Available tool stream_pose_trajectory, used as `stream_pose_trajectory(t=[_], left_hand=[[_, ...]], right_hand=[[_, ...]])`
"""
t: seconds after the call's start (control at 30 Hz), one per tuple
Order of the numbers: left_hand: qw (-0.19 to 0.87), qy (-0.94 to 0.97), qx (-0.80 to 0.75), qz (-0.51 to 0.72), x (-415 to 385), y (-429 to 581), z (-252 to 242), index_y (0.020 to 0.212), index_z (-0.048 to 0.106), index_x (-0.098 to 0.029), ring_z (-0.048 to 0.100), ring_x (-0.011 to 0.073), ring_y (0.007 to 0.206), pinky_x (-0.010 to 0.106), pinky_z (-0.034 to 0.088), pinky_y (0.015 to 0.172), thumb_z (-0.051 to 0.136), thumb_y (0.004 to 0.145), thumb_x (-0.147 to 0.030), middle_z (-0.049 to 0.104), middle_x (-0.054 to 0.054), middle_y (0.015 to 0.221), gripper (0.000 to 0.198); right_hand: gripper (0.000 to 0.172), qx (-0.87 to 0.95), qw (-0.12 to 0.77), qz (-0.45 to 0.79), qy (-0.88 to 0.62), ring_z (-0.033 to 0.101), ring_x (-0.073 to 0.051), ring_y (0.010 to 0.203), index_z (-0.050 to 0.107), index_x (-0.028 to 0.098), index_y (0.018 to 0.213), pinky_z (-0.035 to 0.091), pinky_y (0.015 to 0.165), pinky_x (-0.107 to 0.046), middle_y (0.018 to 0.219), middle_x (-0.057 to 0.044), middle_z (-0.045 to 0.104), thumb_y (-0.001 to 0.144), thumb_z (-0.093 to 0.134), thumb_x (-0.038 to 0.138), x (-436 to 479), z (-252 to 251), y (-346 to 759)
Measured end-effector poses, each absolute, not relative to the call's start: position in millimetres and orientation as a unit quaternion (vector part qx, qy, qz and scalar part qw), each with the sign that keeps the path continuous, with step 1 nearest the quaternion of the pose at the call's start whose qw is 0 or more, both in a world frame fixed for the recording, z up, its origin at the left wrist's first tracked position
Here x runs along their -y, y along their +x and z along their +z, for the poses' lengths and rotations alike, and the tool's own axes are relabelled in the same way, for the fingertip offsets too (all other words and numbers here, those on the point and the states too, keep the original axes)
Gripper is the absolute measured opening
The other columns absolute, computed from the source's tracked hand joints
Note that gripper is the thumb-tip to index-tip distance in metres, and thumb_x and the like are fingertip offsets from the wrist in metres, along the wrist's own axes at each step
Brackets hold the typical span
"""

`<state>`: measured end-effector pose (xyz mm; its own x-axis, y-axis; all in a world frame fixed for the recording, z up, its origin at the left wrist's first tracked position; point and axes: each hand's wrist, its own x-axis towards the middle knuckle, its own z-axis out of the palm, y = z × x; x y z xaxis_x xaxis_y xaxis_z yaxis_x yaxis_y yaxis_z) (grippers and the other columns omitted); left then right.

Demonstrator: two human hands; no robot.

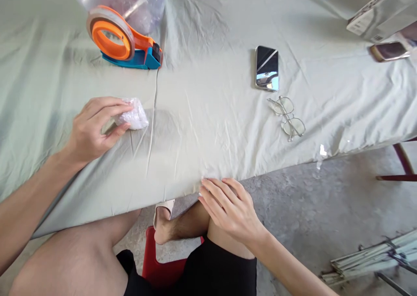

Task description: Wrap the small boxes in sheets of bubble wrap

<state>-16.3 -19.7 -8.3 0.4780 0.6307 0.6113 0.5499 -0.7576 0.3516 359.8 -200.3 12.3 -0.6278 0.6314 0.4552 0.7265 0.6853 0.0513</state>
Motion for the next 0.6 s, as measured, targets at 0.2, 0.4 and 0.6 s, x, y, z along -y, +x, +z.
stream_pose_trajectory(t=[0.2, 0.4, 0.6], left_hand=[[0.066, 0.852, -0.352, 0.383, 23, -14, -6, 0.149, 0.071, -0.033, 0.075, 0.0332, 0.133, 0.052, 0.065, 0.113, 0.068, 0.115, -0.040, 0.079, 0.010, 0.142, 0.035], [0.076, 0.852, -0.355, 0.378, 23, -11, -2, 0.141, 0.075, -0.030, 0.077, 0.0314, 0.128, 0.050, 0.065, 0.110, 0.066, 0.115, -0.042, 0.080, 0.009, 0.138, 0.030], [0.086, 0.838, -0.355, 0.406, 23, -7, -6, 0.138, 0.075, -0.032, 0.077, 0.0288, 0.126, 0.048, 0.065, 0.109, 0.063, 0.117, -0.039, 0.081, 0.008, 0.135, 0.025]], right_hand=[[0.022, 0.892, 0.213, -0.133, -0.377, 0.089, -0.024, 0.093, 0.078, 0.013, 0.108, 0.064, 0.091, -0.045, 0.107, -0.012, 0.092, 0.098, 0.078, -0.007, 207, 1, 363], [0.020, 0.813, 0.308, 0.045, -0.492, 0.087, -0.020, 0.088, 0.076, 0.021, 0.106, 0.066, 0.084, -0.039, 0.100, -0.004, 0.090, 0.107, 0.069, 0.002, 201, 11, 360], [0.005, 0.615, 0.416, 0.239, -0.626, 0.084, -0.015, 0.073, 0.087, 0.031, 0.107, 0.066, 0.063, -0.026, 0.091, 0.002, 0.088, 0.105, 0.084, 0.034, 153, 50, 369]])
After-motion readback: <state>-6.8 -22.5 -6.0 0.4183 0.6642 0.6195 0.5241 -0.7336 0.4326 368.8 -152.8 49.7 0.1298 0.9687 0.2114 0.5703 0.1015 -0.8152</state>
